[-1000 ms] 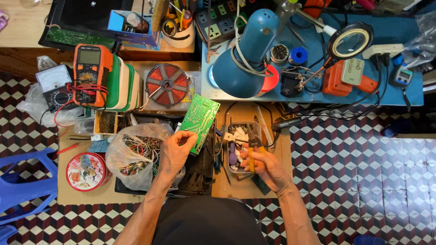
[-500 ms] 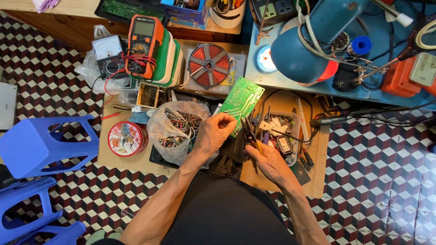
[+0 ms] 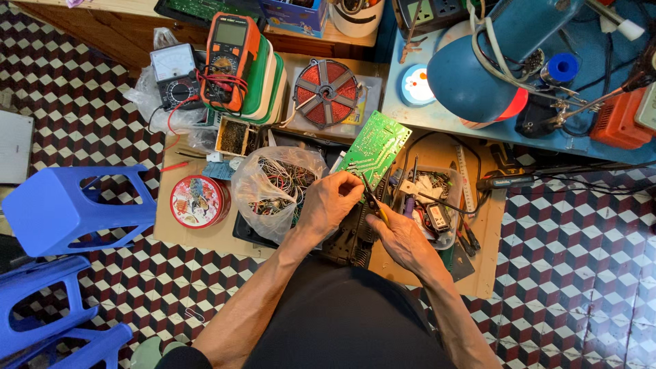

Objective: The person holds a green circuit board and repeatedly trims protruding wire leads with pliers, then bends and adjusts the leads by hand. The work is performed under a blue desk lamp on a cluttered workbench with tools and components nearby.

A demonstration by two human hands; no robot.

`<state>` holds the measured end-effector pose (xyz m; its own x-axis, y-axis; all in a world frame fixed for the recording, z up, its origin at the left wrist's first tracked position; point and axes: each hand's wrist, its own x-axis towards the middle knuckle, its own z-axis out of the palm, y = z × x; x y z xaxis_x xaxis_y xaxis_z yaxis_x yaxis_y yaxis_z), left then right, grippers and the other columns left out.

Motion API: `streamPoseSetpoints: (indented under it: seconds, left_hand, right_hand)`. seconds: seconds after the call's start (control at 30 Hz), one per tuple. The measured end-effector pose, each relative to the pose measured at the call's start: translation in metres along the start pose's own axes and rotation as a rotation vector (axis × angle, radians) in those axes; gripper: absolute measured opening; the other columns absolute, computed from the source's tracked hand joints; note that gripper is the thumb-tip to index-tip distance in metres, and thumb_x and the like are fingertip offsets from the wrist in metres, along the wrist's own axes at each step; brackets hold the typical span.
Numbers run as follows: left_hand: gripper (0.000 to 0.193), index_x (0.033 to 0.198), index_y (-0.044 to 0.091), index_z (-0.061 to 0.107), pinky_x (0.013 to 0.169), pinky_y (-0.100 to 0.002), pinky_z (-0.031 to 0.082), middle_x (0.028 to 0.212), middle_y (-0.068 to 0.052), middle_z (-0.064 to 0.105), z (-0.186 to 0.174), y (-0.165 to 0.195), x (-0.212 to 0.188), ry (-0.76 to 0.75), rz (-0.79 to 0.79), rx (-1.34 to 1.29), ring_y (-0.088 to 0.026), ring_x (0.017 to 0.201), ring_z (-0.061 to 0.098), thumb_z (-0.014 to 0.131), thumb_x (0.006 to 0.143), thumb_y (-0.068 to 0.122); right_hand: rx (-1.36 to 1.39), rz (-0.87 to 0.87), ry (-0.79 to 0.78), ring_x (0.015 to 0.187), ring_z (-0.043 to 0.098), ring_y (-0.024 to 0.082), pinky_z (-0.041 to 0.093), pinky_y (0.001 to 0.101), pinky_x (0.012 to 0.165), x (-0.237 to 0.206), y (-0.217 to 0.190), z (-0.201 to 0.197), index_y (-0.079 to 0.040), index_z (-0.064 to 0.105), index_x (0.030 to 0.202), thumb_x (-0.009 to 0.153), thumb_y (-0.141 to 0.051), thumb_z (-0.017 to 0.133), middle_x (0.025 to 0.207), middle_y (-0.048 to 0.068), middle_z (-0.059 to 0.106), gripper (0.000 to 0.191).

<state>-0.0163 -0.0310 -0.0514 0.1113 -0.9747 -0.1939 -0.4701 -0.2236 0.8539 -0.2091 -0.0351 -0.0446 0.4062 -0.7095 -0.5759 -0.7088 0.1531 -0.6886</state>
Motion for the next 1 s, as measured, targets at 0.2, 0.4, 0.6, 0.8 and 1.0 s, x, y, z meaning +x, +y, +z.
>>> streamPoseSetpoints:
  seconds: [0.2, 0.4, 0.6, 0.8, 1.0]
  left_hand:
    - [0.016, 0.098, 0.004, 0.072, 0.072, -0.037, 0.058, 0.09, -0.011, 0.076, -0.004, 0.003, -0.005, 0.063, 0.15, 0.032, -0.027, 0.082, 0.075, 0.071, 0.091, 0.018]
    - [0.015, 0.098, 0.003, 0.071, 0.072, -0.038, 0.058, 0.09, -0.012, 0.075, -0.005, 0.005, -0.006, 0.068, 0.181, 0.033, -0.028, 0.083, 0.074, 0.072, 0.091, 0.015]
    - [0.012, 0.097, 0.002, 0.07, 0.069, -0.036, 0.058, 0.088, -0.011, 0.074, -0.002, 0.006, -0.01, 0.105, 0.226, 0.05, -0.026, 0.079, 0.074, 0.073, 0.091, 0.012]
    - [0.013, 0.1, 0.001, 0.069, 0.069, -0.032, 0.061, 0.092, -0.01, 0.073, 0.007, 0.006, -0.014, 0.146, 0.236, -0.019, -0.021, 0.08, 0.075, 0.073, 0.092, 0.011]
    - [0.012, 0.1, 0.002, 0.07, 0.07, -0.03, 0.063, 0.093, -0.009, 0.074, 0.021, 0.013, -0.005, 0.135, 0.276, -0.042, -0.019, 0.081, 0.075, 0.072, 0.093, 0.011]
  right_hand:
    - [0.012, 0.007, 0.022, 0.07, 0.061, 0.025, 0.051, 0.0422, 0.068, -0.006, -0.009, 0.0, -0.019, 0.047, 0.151, 0.1, -0.037, 0.052, 0.073, 0.015, 0.06, 0.054]
    - [0.0, -0.043, 0.092, 0.083, 0.067, 0.029, 0.053, 0.0424, 0.077, -0.006, -0.007, 0.005, -0.012, 0.047, 0.148, 0.1, -0.035, 0.055, 0.09, 0.016, 0.066, 0.054]
    - [-0.066, -0.075, 0.157, 0.095, 0.067, 0.034, 0.052, 0.0437, 0.086, -0.006, -0.004, 0.009, -0.012, 0.05, 0.146, 0.099, -0.031, 0.056, 0.106, 0.019, 0.066, 0.051]
    - [-0.018, -0.206, 0.322, 0.1, 0.067, 0.034, 0.052, 0.0434, 0.087, -0.01, -0.004, 0.015, -0.008, 0.055, 0.142, 0.099, -0.028, 0.058, 0.109, 0.019, 0.068, 0.047]
    - [0.076, -0.158, 0.396, 0.102, 0.068, 0.029, 0.053, 0.0395, 0.089, -0.016, -0.002, 0.012, -0.009, 0.052, 0.146, 0.102, -0.028, 0.056, 0.115, 0.018, 0.069, 0.048]
